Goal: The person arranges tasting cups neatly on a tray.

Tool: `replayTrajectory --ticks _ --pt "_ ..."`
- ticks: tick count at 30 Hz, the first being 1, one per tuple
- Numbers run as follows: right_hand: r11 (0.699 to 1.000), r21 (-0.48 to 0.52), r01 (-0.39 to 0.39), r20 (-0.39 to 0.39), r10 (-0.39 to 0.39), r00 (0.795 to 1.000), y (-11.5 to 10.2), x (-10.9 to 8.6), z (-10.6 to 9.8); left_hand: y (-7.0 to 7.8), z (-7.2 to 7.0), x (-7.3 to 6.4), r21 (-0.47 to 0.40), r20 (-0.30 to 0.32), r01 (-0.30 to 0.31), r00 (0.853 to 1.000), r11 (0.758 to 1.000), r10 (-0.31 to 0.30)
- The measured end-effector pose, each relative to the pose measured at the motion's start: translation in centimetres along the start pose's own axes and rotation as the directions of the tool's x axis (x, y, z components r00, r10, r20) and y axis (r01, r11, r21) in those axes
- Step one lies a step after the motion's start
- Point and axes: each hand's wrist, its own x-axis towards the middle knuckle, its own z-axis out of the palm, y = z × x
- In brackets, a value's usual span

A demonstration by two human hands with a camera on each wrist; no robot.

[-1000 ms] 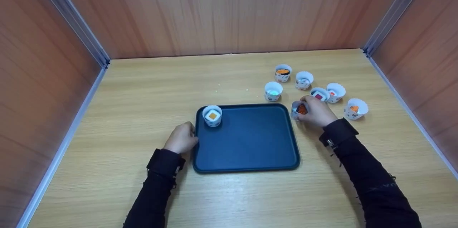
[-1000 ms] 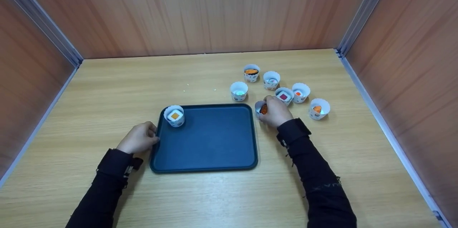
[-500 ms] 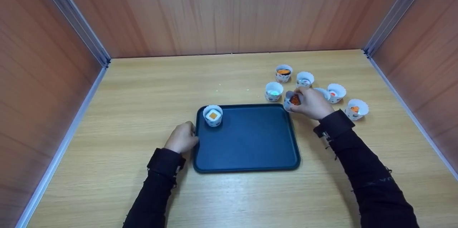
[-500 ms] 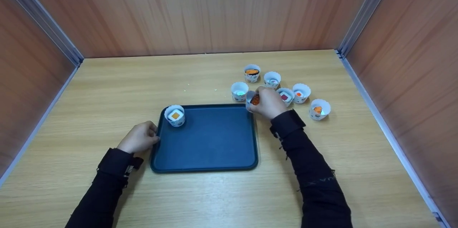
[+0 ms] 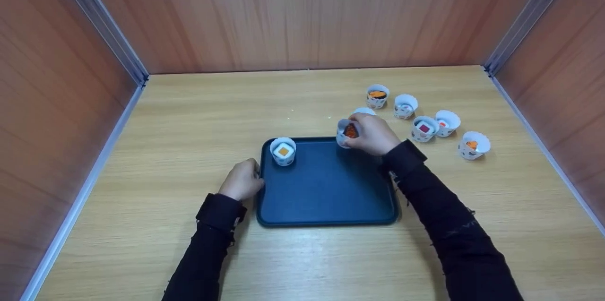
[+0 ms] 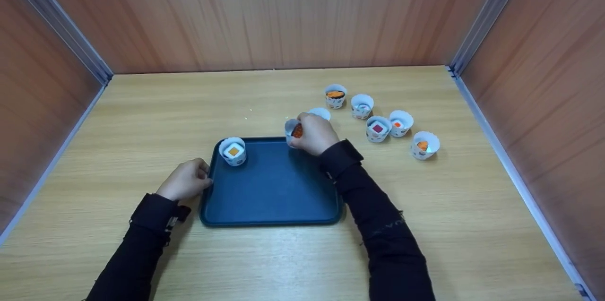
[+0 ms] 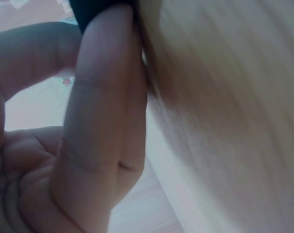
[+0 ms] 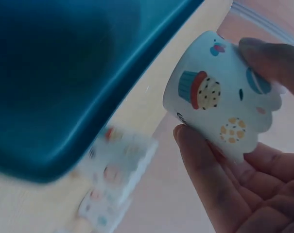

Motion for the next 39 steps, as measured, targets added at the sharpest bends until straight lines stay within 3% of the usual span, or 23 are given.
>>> replayTrajectory --ticks 6,13,20,31,39 --pt "0.999 -0.027 0.033 0.038 -0.032 0.999 -2.0 1.4 2.1 0.1 0.0 0.1 0.006 -0.008 -0.003 1.0 1.0 0.003" --pt "0.998 -0.061 0.003 0.127 0.004 0.992 -4.0 2.2 4.4 0.0 0.0 0.0 0.011 -0.012 -0.003 1.0 1.0 0.003" --pt "0.997 -0.081 0.001 0.154 0.012 0.988 -4.6 2.5 5.8 0.0 0.1 0.0 0.015 -0.008 -0.007 1.0 1.0 0.007" --pt "0.993 -0.099 0.057 0.117 -0.046 0.992 -4.0 2.0 6.2 0.1 0.0 0.1 0.033 -0.009 0.002 1.0 0.999 -0.001" --pt "0.984 -0.147 0.099 0.015 -0.097 0.995 -2.6 1.7 4.4 0.0 0.0 0.0 0.037 -0.004 -0.011 1.0 0.999 0.011"
